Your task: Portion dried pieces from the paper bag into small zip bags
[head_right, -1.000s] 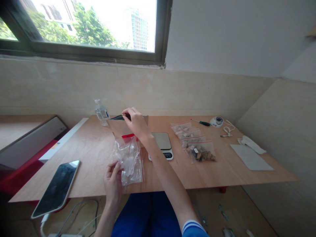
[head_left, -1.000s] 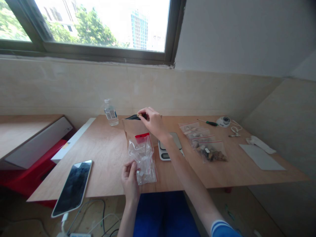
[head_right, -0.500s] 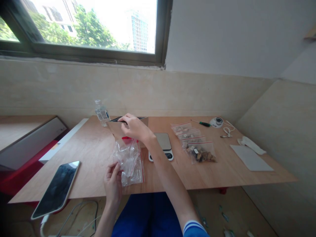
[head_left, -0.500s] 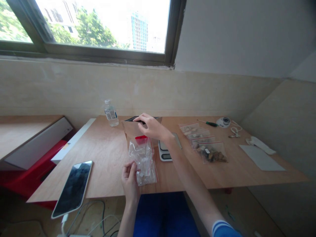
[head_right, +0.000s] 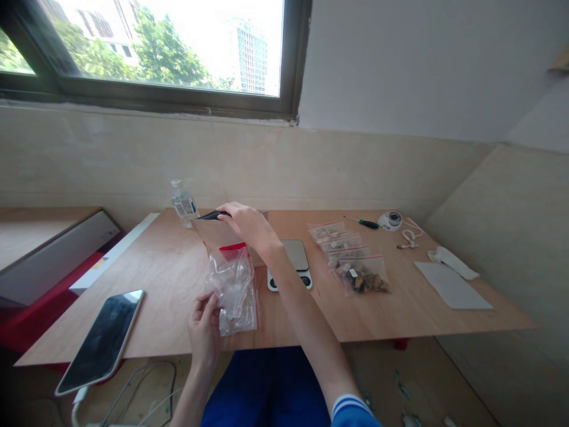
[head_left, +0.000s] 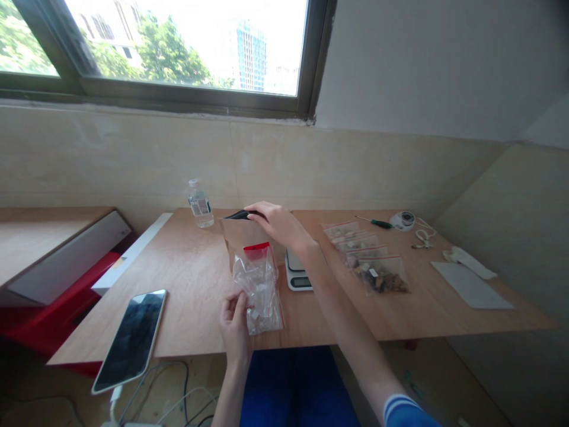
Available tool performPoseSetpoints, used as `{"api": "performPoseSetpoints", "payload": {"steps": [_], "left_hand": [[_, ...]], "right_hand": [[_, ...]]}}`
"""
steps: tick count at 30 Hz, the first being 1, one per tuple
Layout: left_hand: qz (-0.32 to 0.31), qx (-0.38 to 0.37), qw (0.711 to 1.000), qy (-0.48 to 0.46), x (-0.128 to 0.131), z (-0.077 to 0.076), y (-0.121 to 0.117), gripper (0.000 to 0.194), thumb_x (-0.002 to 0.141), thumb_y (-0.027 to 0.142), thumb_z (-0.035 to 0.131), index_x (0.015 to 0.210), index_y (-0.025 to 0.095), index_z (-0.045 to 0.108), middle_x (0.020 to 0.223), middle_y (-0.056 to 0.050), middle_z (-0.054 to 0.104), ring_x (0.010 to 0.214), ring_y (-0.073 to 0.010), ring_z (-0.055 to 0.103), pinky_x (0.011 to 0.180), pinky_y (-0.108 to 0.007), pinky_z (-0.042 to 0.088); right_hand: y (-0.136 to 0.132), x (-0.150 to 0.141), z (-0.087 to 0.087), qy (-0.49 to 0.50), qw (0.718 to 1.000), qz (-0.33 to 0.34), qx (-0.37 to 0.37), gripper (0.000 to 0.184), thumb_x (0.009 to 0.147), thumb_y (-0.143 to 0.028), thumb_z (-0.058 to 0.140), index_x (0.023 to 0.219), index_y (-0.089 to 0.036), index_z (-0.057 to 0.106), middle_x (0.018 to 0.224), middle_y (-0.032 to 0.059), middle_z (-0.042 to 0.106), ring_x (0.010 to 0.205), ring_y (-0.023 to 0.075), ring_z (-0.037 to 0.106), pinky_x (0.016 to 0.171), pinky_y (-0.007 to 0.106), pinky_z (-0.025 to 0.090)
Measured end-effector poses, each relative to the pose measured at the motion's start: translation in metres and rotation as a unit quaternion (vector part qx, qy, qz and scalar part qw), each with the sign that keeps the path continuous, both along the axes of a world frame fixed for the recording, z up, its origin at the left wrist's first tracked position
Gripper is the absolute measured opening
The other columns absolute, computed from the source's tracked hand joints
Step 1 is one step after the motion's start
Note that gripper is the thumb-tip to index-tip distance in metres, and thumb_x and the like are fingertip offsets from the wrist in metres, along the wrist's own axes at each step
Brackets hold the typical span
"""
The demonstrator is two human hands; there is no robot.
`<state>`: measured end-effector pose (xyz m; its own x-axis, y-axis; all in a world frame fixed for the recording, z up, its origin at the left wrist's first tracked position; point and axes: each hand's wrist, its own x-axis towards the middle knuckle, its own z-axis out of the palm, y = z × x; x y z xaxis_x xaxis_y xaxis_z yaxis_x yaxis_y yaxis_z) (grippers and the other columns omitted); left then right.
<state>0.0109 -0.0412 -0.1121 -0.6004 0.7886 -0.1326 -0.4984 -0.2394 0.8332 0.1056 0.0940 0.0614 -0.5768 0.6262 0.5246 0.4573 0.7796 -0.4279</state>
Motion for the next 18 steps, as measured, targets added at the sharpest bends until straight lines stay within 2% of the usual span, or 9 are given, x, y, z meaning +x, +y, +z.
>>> {"api": "performPoseSetpoints", "payload": {"steps": [4,7,9,11,14,16,18], "left_hand": [[0.001,0.001,1.000,0.011,0.000,-0.001,0.001,0.031,0.062,0.035,0.077,0.081,0.017,0.061,0.079,0.001,0.060,0.068,-0.0082,0.051,0.061,-0.018,0.041],[-0.006,0.001,1.000,0.028,-0.001,-0.002,0.001,0.029,0.065,0.036,0.075,0.083,0.017,0.062,0.082,0.001,0.062,0.071,-0.0085,0.053,0.064,-0.018,0.042],[-0.012,0.003,0.999,0.046,-0.001,-0.001,0.000,0.028,0.066,0.036,0.074,0.084,0.018,0.061,0.084,0.000,0.063,0.075,-0.0093,0.055,0.069,-0.018,0.042],[-0.014,0.004,0.998,0.065,0.000,0.001,-0.001,0.029,0.067,0.035,0.074,0.085,0.018,0.061,0.085,-0.001,0.064,0.079,-0.0107,0.057,0.073,-0.020,0.043],[-0.026,0.007,0.996,0.081,0.003,0.006,-0.004,0.030,0.067,0.036,0.074,0.086,0.018,0.060,0.085,-0.001,0.064,0.081,-0.0122,0.059,0.075,-0.021,0.044],[-0.044,0.009,0.995,0.091,0.005,0.008,-0.006,0.032,0.066,0.037,0.075,0.087,0.018,0.060,0.085,-0.002,0.064,0.080,-0.0128,0.059,0.073,-0.022,0.045],[-0.069,0.007,0.992,0.104,0.004,0.009,-0.008,0.034,0.066,0.038,0.074,0.091,0.018,0.061,0.084,-0.002,0.064,0.076,-0.0127,0.059,0.069,-0.021,0.046]], "right_hand": [[-0.013,0.001,-0.004,-0.001,0.996,-0.053,0.069,0.027,0.095,-0.028,0.042,0.115,-0.022,0.060,0.129,0.0063,0.056,0.112,0.0203,0.055,0.096,0.040,0.039],[-0.032,0.006,-0.017,0.093,0.983,-0.124,0.102,0.028,0.095,-0.028,0.041,0.118,-0.025,0.056,0.133,0.0058,0.051,0.113,0.0200,0.052,0.098,0.041,0.036],[-0.047,0.009,-0.034,0.190,0.963,-0.179,0.071,0.028,0.095,-0.031,0.038,0.116,-0.022,0.055,0.123,0.0085,0.055,0.112,0.0192,0.051,0.097,0.038,0.037],[-0.060,0.012,-0.058,0.262,0.937,-0.231,-0.007,0.034,0.092,-0.039,0.042,0.117,-0.017,0.050,0.118,0.0122,0.055,0.111,0.0207,0.051,0.094,0.038,0.040],[-0.073,0.016,-0.093,0.288,0.898,-0.271,-0.193,0.056,0.080,-0.052,0.056,0.118,-0.012,0.047,0.120,0.0180,0.054,0.106,0.0252,0.054,0.090,0.041,0.044],[-0.075,0.019,-0.109,0.298,0.870,-0.225,-0.322,0.053,0.077,-0.054,0.058,0.107,-0.011,0.055,0.109,0.0163,0.061,0.096,0.0248,0.060,0.083,0.039,0.047],[-0.072,0.024,-0.117,0.327,0.842,-0.149,-0.402,0.044,0.076,-0.054,0.058,0.090,-0.013,0.061,0.091,0.0108,0.068,0.083,0.0222,0.064,0.074,0.034,0.050]]}}
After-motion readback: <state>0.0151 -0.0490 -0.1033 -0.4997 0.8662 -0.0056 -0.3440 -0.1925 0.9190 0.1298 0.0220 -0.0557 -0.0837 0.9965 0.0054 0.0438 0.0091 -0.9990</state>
